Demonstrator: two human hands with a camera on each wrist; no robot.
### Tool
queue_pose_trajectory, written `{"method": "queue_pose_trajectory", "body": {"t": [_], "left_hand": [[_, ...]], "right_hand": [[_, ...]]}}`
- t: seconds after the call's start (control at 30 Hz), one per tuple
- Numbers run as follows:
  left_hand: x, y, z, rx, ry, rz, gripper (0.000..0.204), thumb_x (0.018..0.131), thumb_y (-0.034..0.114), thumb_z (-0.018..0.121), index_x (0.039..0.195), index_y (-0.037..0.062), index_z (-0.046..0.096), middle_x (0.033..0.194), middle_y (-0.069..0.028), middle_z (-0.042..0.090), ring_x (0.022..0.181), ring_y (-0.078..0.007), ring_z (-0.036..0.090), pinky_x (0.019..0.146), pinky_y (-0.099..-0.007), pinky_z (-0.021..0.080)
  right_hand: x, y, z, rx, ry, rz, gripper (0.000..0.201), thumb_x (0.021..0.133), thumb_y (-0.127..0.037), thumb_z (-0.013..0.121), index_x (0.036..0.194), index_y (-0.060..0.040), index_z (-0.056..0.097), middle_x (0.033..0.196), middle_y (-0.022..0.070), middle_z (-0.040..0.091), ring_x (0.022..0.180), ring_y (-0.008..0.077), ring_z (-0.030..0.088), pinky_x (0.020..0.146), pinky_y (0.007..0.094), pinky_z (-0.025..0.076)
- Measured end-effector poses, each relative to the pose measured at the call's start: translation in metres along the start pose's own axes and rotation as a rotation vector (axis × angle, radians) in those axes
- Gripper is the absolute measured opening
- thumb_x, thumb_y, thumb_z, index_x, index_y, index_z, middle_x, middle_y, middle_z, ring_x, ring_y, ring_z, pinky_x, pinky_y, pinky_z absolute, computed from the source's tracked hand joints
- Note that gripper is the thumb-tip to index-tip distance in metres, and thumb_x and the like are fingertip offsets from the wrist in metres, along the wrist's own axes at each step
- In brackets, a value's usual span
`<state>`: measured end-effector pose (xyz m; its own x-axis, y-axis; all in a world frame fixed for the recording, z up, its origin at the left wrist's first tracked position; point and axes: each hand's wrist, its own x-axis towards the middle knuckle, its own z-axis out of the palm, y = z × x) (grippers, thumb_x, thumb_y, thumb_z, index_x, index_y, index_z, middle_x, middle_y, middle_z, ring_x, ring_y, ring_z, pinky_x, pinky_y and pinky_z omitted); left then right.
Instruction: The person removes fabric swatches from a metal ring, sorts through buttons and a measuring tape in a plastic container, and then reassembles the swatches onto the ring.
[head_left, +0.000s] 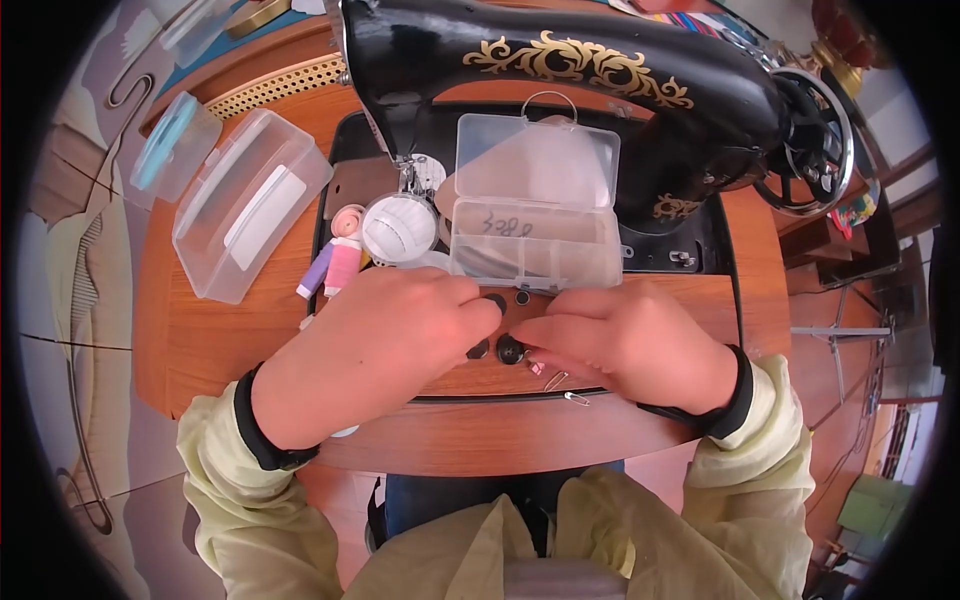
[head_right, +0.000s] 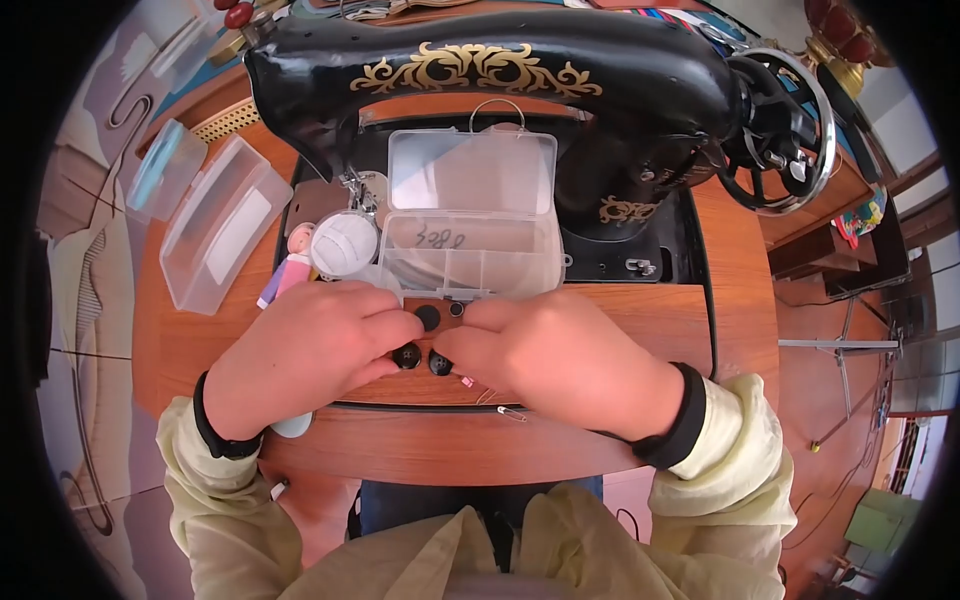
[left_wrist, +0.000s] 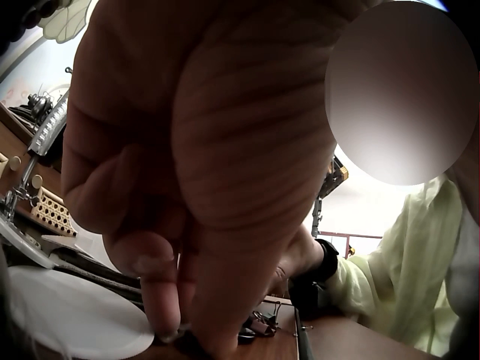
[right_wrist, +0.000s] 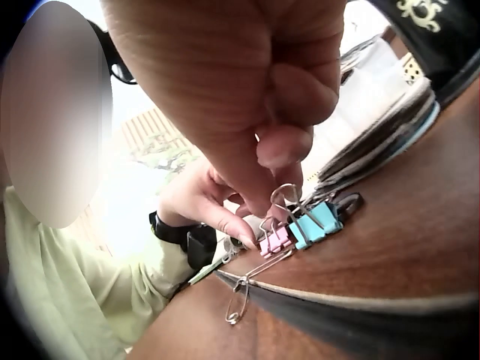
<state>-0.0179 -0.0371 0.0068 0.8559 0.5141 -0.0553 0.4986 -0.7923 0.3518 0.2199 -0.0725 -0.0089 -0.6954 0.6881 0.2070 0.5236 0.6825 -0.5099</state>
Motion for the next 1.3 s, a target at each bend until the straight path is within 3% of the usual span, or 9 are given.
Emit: {"method": "queue_pose_trajectory", "body": {"t": [0.4,0.5,0.63,0.73,0.9,1.0,1.13,1.23,1.3], "left_hand": [[-0.001,-0.005,0.006,-0.017,0.044,0.037,0.016,0.076,0.013,0.067,0.084,0.0079,0.054,0.082,-0.0066,0.054,0.079,-0.0260,0.061,0.065,-0.0381,0.048],[-0.001,-0.005,0.006,0.016,0.049,0.050,0.016,0.076,0.012,0.067,0.082,0.0079,0.053,0.080,-0.0067,0.053,0.077,-0.0256,0.061,0.063,-0.0379,0.048],[-0.002,-0.008,0.003,0.038,0.026,0.096,0.015,0.076,0.011,0.066,0.084,0.0082,0.054,0.079,-0.0053,0.053,0.072,-0.0253,0.060,0.061,-0.0380,0.047],[0.000,-0.012,-0.004,0.022,0.083,0.166,0.011,0.078,0.011,0.067,0.087,0.0092,0.061,0.079,-0.0041,0.060,0.070,-0.0253,0.061,0.060,-0.0364,0.047],[0.007,-0.021,-0.013,-0.245,0.406,0.099,0.010,0.081,0.010,0.068,0.091,0.0093,0.069,0.082,-0.0056,0.068,0.071,-0.0246,0.064,0.063,-0.0335,0.049],[0.008,-0.027,-0.012,-0.296,0.449,0.066,0.013,0.082,0.008,0.068,0.095,0.0075,0.070,0.085,-0.0071,0.069,0.074,-0.0248,0.065,0.066,-0.0335,0.050],[0.008,-0.033,-0.007,-0.295,0.411,0.019,0.018,0.082,0.006,0.067,0.100,0.0067,0.069,0.091,-0.0092,0.070,0.081,-0.0249,0.065,0.068,-0.0334,0.050],[0.010,-0.033,-0.004,-0.227,0.590,0.032,0.016,0.081,0.007,0.068,0.097,0.0070,0.069,0.088,-0.0085,0.068,0.081,-0.0251,0.064,0.065,-0.0332,0.049],[0.006,-0.028,-0.012,-0.223,0.456,-0.017,0.012,0.080,0.010,0.069,0.092,0.0078,0.069,0.084,-0.0065,0.066,0.078,-0.0250,0.063,0.064,-0.0341,0.047]], "right_hand": [[0.008,-0.007,0.021,-0.209,-0.015,-0.058,0.018,0.072,-0.010,0.070,0.088,-0.0076,0.062,0.079,0.0037,0.057,0.068,0.0201,0.062,0.053,0.0316,0.050],[0.009,-0.009,0.018,-0.204,-0.022,-0.058,0.011,0.072,-0.008,0.059,0.082,-0.0056,0.055,0.081,0.0070,0.054,0.070,0.0206,0.062,0.057,0.0310,0.052],[0.009,-0.008,0.017,-0.135,-0.055,0.007,0.019,0.074,-0.011,0.070,0.090,-0.0078,0.060,0.084,0.0045,0.058,0.072,0.0237,0.062,0.057,0.0349,0.051],[0.010,-0.009,0.014,-0.065,-0.062,0.020,0.020,0.075,-0.012,0.070,0.090,-0.0082,0.059,0.085,0.0047,0.058,0.074,0.0251,0.062,0.059,0.0363,0.050],[0.012,-0.008,0.013,-0.055,-0.070,-0.063,0.019,0.075,-0.009,0.072,0.090,-0.0072,0.060,0.084,0.0060,0.060,0.073,0.0258,0.062,0.058,0.0355,0.050],[0.016,-0.011,0.006,0.156,0.020,-0.003,0.023,0.076,-0.004,0.068,0.097,-0.0063,0.060,0.083,0.0085,0.062,0.076,0.0286,0.063,0.063,0.0356,0.052],[0.022,-0.009,0.002,0.220,0.303,0.148,0.022,0.079,0.001,0.070,0.098,-0.0039,0.060,0.084,0.0071,0.066,0.075,0.0198,0.067,0.063,0.0284,0.053],[0.020,0.003,0.004,0.365,0.418,0.251,0.018,0.083,0.005,0.067,0.098,-0.0025,0.060,0.084,0.0051,0.065,0.075,0.0083,0.065,0.060,0.0217,0.051],[0.021,0.008,0.007,0.420,0.443,0.266,0.020,0.082,0.005,0.067,0.099,-0.0023,0.060,0.084,0.0052,0.065,0.074,0.0088,0.065,0.060,0.0217,0.051]]}}
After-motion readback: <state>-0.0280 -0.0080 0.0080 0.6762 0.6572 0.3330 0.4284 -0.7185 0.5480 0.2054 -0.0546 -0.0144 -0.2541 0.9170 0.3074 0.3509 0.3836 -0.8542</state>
